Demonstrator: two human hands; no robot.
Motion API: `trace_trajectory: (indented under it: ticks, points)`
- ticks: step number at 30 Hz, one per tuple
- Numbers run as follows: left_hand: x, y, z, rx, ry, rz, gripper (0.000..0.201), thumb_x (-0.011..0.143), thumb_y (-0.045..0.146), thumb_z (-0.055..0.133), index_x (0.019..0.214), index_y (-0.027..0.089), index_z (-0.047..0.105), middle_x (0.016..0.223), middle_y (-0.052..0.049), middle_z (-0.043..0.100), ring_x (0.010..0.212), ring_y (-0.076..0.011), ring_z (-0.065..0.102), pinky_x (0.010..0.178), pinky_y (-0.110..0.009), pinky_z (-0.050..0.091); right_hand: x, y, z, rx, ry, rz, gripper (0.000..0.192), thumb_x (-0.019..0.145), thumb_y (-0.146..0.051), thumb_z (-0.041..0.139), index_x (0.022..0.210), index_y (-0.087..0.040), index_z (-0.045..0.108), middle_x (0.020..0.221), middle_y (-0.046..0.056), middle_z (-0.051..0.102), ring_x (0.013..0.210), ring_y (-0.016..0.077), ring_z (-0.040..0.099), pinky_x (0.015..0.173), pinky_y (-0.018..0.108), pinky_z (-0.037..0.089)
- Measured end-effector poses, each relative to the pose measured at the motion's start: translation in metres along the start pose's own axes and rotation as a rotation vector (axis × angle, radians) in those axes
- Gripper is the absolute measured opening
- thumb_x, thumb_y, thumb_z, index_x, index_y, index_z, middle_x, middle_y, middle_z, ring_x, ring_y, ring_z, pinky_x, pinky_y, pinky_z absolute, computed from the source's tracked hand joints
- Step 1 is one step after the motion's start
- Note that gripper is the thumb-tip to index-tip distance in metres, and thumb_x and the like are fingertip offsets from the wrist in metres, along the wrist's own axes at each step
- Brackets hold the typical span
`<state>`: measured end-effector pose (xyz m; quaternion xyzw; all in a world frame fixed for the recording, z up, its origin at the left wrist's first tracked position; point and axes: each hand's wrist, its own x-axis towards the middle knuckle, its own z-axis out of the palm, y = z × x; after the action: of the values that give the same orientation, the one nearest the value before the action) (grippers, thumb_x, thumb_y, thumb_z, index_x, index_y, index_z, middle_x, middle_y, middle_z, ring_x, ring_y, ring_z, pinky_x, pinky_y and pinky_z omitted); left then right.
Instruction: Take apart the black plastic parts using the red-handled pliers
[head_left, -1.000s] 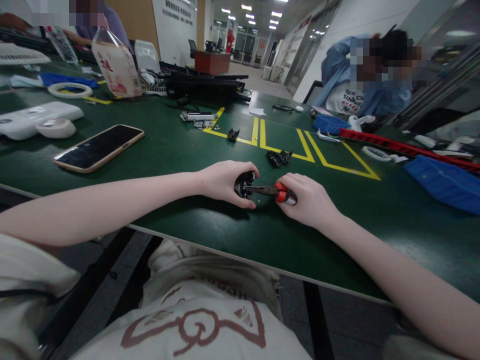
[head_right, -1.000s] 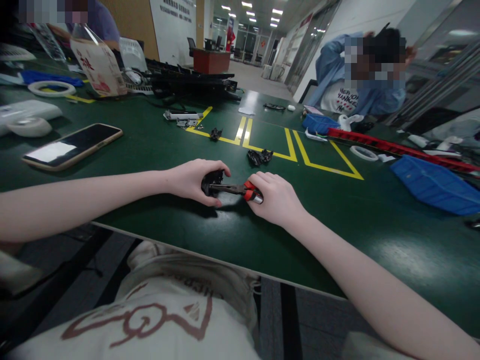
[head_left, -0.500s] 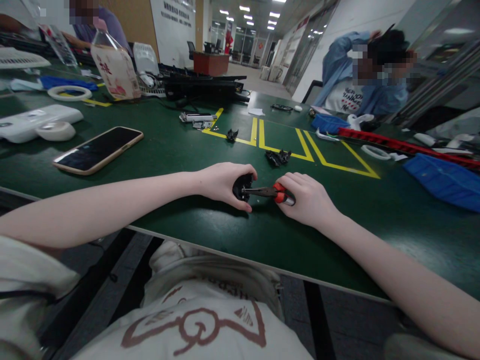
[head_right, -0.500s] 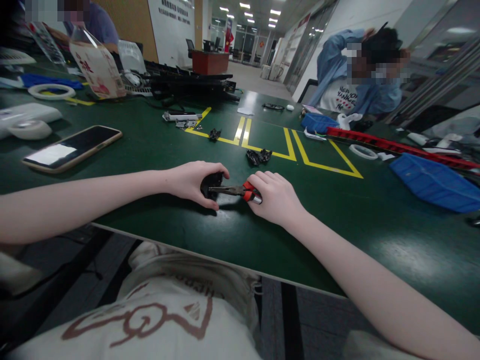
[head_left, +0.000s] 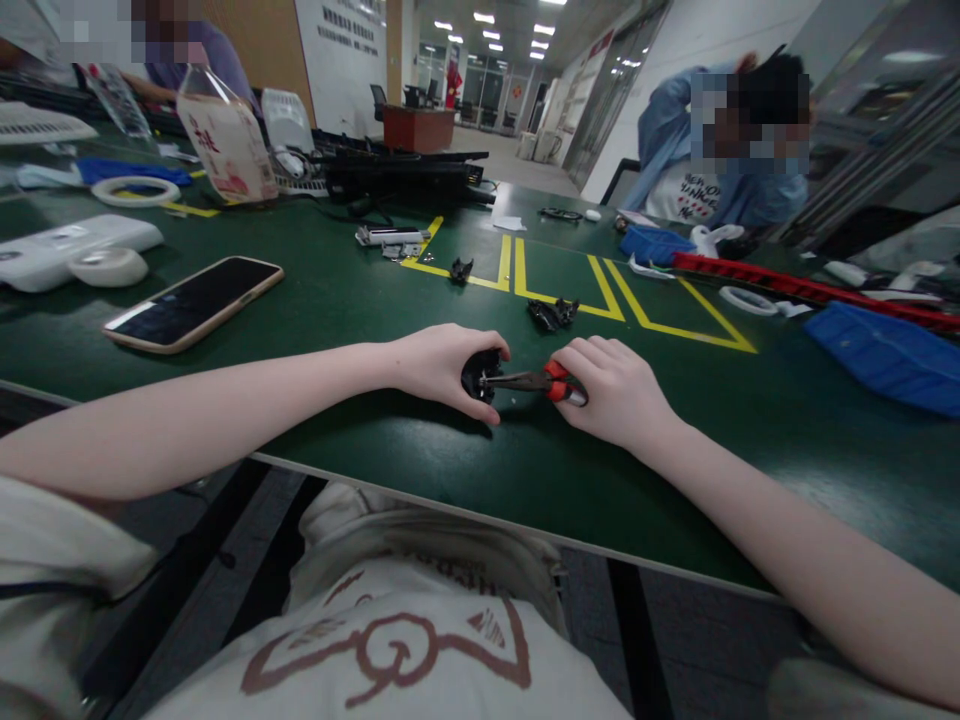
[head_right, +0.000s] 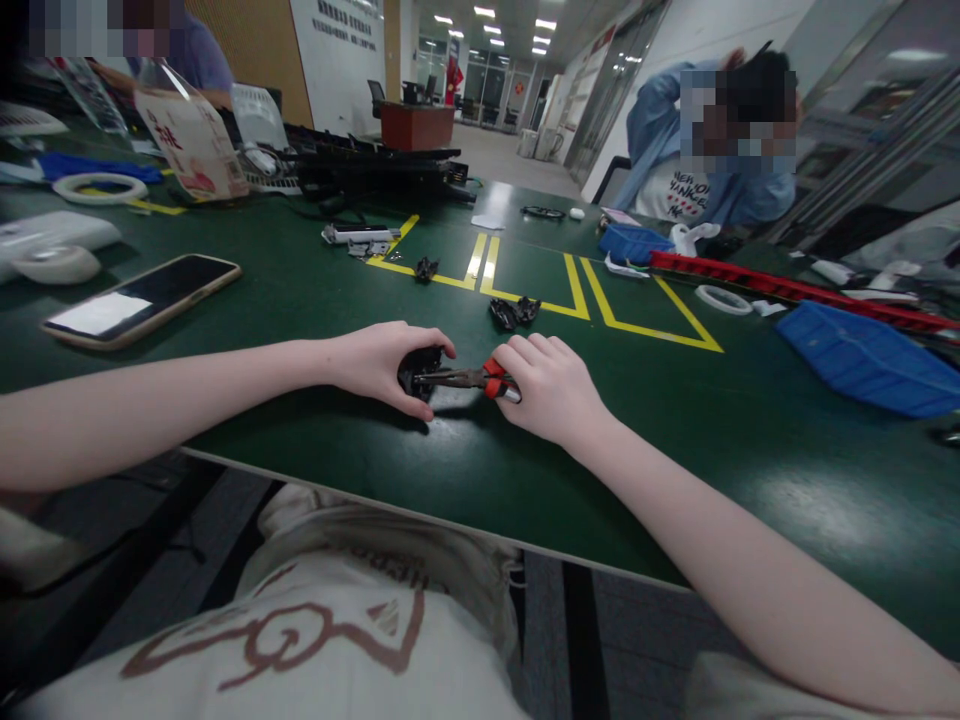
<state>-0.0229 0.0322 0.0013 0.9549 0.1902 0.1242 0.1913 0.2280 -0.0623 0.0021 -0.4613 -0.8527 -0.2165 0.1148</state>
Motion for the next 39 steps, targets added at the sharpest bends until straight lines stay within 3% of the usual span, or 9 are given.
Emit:
trace_trajectory:
  ticks: [10, 20, 30, 35, 39]
  points:
    - [0.0007, 0.0034, -0.0041, -0.034, -0.037, -0.041, 0.075, 0.068, 0.066, 0.076, 0.126, 0.020, 0.059, 0.116, -0.008, 0.070, 0.100, -0.0259, 0.066, 0.078, -0.030, 0.045, -0.0001, 0.0006, -0.0018, -0.038, 0.028, -0.005, 0.014, 0.081, -0.021, 0.051, 0.093, -0.019, 0.059, 0.086, 0.010, 0.062, 0.078, 0.0248, 0.049, 0.069, 0.036, 0.037]
    - [-0.0018, 0.0025, 0.0001, -0.026, 0.073, -0.010, 0.077, 0.066, 0.061, 0.079, 0.127, 0.021, 0.054, 0.120, -0.009, 0.066, 0.104, -0.0261, 0.064, 0.084, -0.031, 0.047, 0.0037, -0.0046, -0.0001, 0.231, -0.071, 0.117, 0.012, 0.077, -0.022, 0.056, 0.089, -0.021, 0.056, 0.085, 0.007, 0.064, 0.075, 0.0226, 0.054, 0.069, 0.034, 0.039]
    - [-0.0001, 0.0046, 0.0021, -0.113, 0.107, -0.126, 0.073, 0.068, 0.062, 0.078, 0.124, 0.021, 0.054, 0.113, -0.007, 0.067, 0.100, -0.0254, 0.064, 0.084, -0.037, 0.050, 0.0034, -0.0078, 0.0024, 0.434, -0.098, 0.236, 0.007, 0.077, -0.021, 0.056, 0.083, -0.022, 0.053, 0.082, 0.004, 0.062, 0.074, 0.0185, 0.055, 0.065, 0.029, 0.037]
    - [0.0007, 0.0062, 0.0028, -0.132, 0.083, -0.142, 0.067, 0.071, 0.060, 0.076, 0.121, 0.021, 0.057, 0.105, -0.005, 0.069, 0.091, -0.0229, 0.065, 0.079, -0.035, 0.051, 0.0016, -0.0079, 0.0021, 0.422, -0.066, 0.229, 0.007, 0.076, -0.020, 0.057, 0.082, -0.022, 0.053, 0.082, 0.003, 0.062, 0.074, 0.0181, 0.055, 0.066, 0.028, 0.037]
    - [0.0013, 0.0070, 0.0017, -0.153, 0.027, -0.138, 0.060, 0.074, 0.059, 0.074, 0.119, 0.020, 0.060, 0.107, -0.006, 0.071, 0.093, -0.0234, 0.066, 0.083, -0.036, 0.051, 0.0014, -0.0066, -0.0006, 0.276, -0.024, 0.177, 0.008, 0.077, -0.019, 0.057, 0.086, -0.020, 0.056, 0.083, 0.006, 0.062, 0.075, 0.0202, 0.053, 0.069, 0.031, 0.038]
